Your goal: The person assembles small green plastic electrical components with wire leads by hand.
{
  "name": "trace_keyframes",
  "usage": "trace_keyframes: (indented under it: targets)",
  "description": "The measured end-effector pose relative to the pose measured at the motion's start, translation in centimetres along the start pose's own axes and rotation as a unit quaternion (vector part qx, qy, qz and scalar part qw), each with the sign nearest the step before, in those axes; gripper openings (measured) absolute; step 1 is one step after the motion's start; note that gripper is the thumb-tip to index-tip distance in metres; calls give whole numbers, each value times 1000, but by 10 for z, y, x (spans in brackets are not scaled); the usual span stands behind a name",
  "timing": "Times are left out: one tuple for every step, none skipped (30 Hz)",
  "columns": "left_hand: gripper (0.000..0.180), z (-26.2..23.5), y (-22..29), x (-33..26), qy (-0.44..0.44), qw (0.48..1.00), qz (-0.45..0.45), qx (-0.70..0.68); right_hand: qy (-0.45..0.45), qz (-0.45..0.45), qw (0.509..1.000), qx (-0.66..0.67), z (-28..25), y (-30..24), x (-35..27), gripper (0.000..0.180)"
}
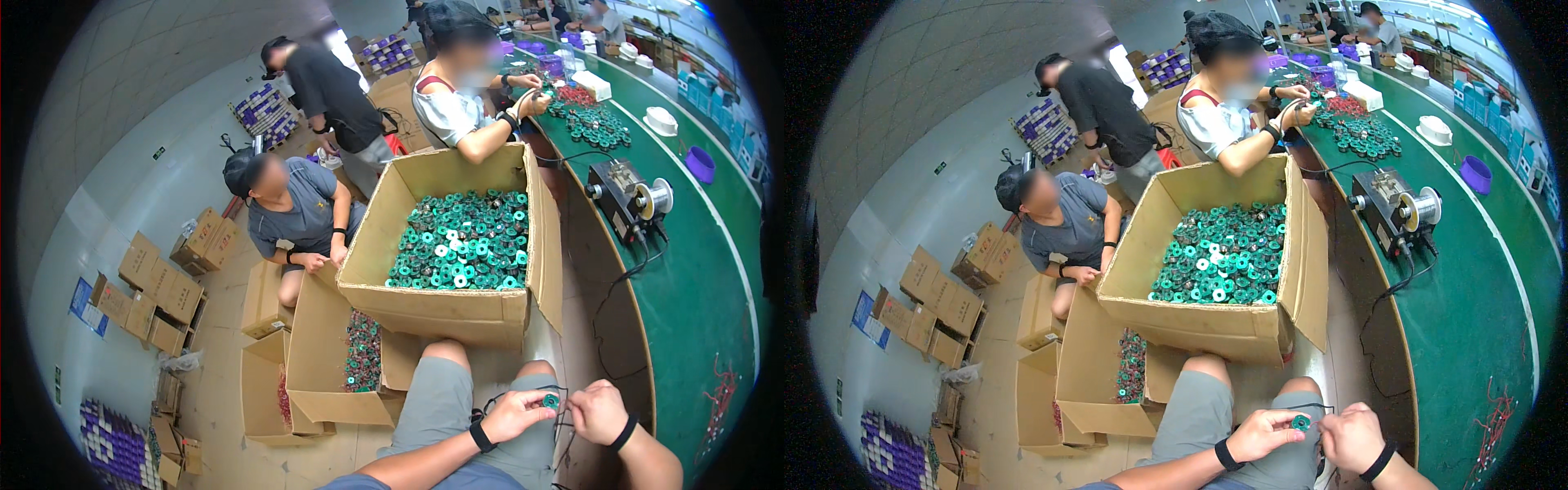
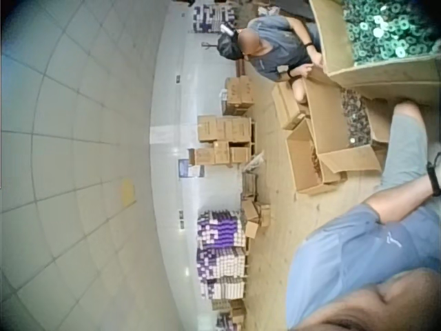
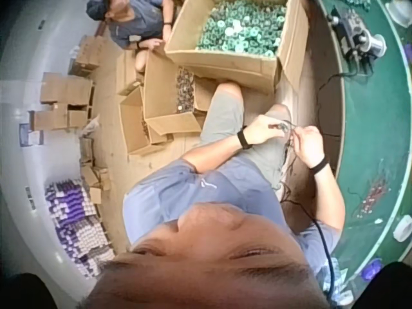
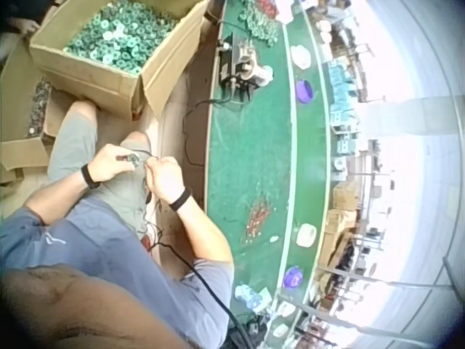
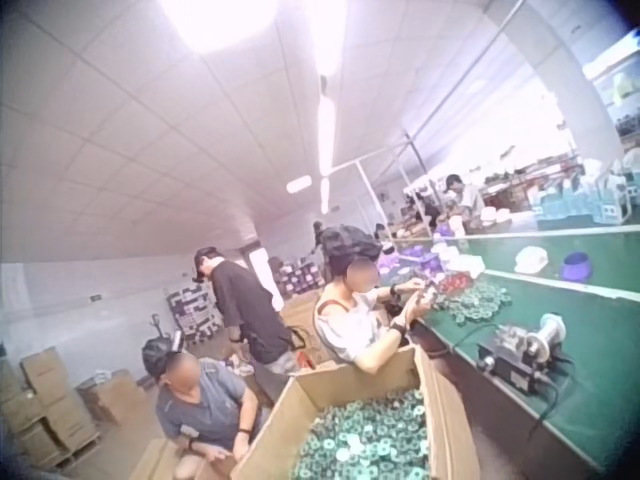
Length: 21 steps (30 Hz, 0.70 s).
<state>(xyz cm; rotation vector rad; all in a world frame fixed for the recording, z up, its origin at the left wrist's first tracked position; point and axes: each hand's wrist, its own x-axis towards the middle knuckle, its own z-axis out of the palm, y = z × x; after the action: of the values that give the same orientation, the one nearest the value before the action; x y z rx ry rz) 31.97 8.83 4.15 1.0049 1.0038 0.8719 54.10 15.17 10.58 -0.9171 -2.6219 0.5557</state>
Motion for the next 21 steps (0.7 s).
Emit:
trace_keyframes:
  targets:
    - [36,3,-1,0,13,1000,19,5,-9,-26,999,17,3,-5,-4,4]
    - [36,5,-4,-1,26,999,39,11,1,-35,997,71,5,-11,-5,3]
    - [36,6,-7,-1,26,999,38,10,18,-25,997,74,6,-6,-7,3]
    - [36,8,-9,0,27,999,33,3,34,-14,996,77,7,-1,-9,3]
    - [36,10,-10,0,28,999,27,-5,33,-14,996,78,6,1,-9,3]
    - [36,11,-10,0,28,999,26,-6,18,-17,998,52,3,2,-9,3]
    - [36,11,2,0,33,999,21,11,3,-17,1000,26,3,1,-8,3]
    - [36,11,7,0,37,999,14,27,-15,-32,998,54,5,-1,-11,3]
    - [37,9,-9,7,24,999,22,33,16,-27,997,68,6,1,-14,3]
    - [37,9,-4,9,15,999,12,32,48,-17,995,86,10,4,-15,3]
    - [37,9,2,15,6,999,8,31,29,14,998,54,7,13,-13,4]
    - [37,18,-6,20,-1,1000,-1,21,-2,47,999,25,7,28,-22,4]
    - [35,18,-25,31,12,1000,-12,9,8,29,999,37,15,36,-22,4]
    - [33,25,-35,48,34,999,-17,5,-12,4,998,69,24,51,-27,3]
    - [30,27,-55,69,50,998,18,36,-23,-1,998,50,37,74,-30,3]
    - [29,29,-57,87,65,996,13,64,-7,-3,997,79,52,103,-30,4]
    - [35,25,-75,106,81,996,24,39,-3,8,999,48,58,134,-22,2]
    - [37,21,-81,118,82,995,15,48,0,14,1000,22,64,152,-20,2]
    - [36,25,-88,123,82,996,15,32,-5,3,999,47,72,155,-26,3]
    - [36,25,-92,128,81,996,9,20,-2,-18,997,69,79,161,-29,5]
    - [36,28,-97,134,71,997,17,31,-3,-4,998,70,83,168,-35,5]
